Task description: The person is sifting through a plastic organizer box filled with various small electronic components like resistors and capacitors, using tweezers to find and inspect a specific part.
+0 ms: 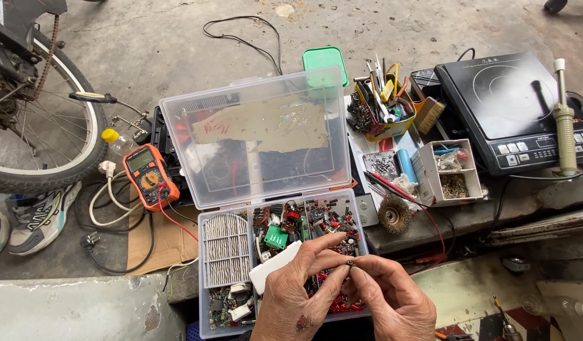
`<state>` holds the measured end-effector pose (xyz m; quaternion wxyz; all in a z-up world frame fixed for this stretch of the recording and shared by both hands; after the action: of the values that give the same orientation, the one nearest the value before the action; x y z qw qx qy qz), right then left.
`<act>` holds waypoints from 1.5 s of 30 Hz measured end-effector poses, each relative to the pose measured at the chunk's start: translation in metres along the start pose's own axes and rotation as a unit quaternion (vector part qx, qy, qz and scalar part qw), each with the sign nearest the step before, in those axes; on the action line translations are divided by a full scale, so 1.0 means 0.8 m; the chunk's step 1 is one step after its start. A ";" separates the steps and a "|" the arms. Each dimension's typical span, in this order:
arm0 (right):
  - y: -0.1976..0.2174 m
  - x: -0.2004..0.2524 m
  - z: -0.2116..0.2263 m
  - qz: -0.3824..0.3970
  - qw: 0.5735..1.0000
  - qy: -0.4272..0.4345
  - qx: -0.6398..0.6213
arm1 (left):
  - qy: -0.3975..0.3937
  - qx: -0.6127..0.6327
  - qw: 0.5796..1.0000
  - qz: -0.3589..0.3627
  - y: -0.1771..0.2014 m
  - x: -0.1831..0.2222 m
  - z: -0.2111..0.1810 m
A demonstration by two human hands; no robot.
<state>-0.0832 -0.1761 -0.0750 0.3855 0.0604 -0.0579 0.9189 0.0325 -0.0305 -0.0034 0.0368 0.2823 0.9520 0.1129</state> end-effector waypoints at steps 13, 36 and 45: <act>-0.001 0.002 0.001 -0.005 0.999 -0.012 0.044 | -0.014 0.014 1.000 -0.003 -0.004 0.004 -0.004; 0.056 -0.147 -0.138 0.237 0.946 0.158 0.154 | 0.129 -0.033 0.947 0.293 -0.081 -0.056 0.217; 0.166 -0.118 -0.072 -0.205 0.977 -0.022 0.050 | -0.112 -0.241 0.878 -0.397 0.303 -0.027 0.402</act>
<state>-0.1162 -0.3261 -0.1544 0.5609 0.1104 -0.0064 0.8205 0.2219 0.2179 -0.2586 0.2521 -0.1264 0.9170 0.2822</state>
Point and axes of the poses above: each hand's wrist, its own x-axis away from the middle knuckle, its own y-axis out of the back of the hand, z = x × y, the point moved 5 cm from there along -x, towards the middle knuckle
